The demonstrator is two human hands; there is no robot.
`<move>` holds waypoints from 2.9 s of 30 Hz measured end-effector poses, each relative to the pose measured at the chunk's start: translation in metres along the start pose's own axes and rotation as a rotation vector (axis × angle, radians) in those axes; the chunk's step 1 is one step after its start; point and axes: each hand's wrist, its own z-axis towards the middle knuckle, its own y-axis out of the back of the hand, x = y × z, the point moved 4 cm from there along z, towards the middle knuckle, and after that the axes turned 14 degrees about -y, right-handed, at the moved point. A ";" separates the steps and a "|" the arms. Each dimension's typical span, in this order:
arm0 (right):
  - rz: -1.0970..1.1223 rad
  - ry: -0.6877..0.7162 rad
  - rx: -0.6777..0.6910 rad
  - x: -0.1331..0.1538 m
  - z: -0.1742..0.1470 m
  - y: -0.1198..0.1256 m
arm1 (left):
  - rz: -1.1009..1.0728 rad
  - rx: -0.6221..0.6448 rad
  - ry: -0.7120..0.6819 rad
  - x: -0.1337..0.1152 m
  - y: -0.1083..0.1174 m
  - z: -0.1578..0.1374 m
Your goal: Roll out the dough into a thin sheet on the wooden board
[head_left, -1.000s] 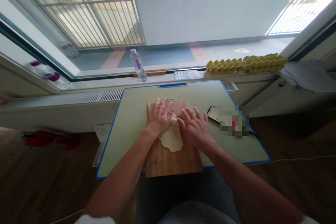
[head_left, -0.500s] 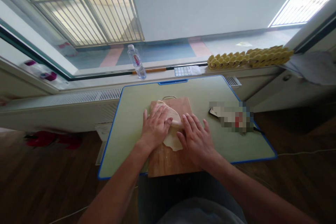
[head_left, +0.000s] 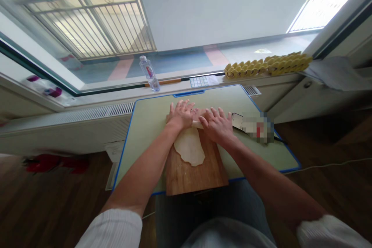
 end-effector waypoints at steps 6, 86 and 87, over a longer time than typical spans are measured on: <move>0.031 0.102 -0.043 0.003 -0.052 0.000 | 0.064 -0.128 0.000 -0.011 0.000 -0.049; 0.078 0.165 -0.011 0.013 -0.050 0.004 | 0.023 -0.162 0.068 -0.017 0.001 -0.100; 0.083 0.184 -0.006 0.011 -0.063 0.005 | 0.026 -0.177 0.061 -0.021 -0.001 -0.114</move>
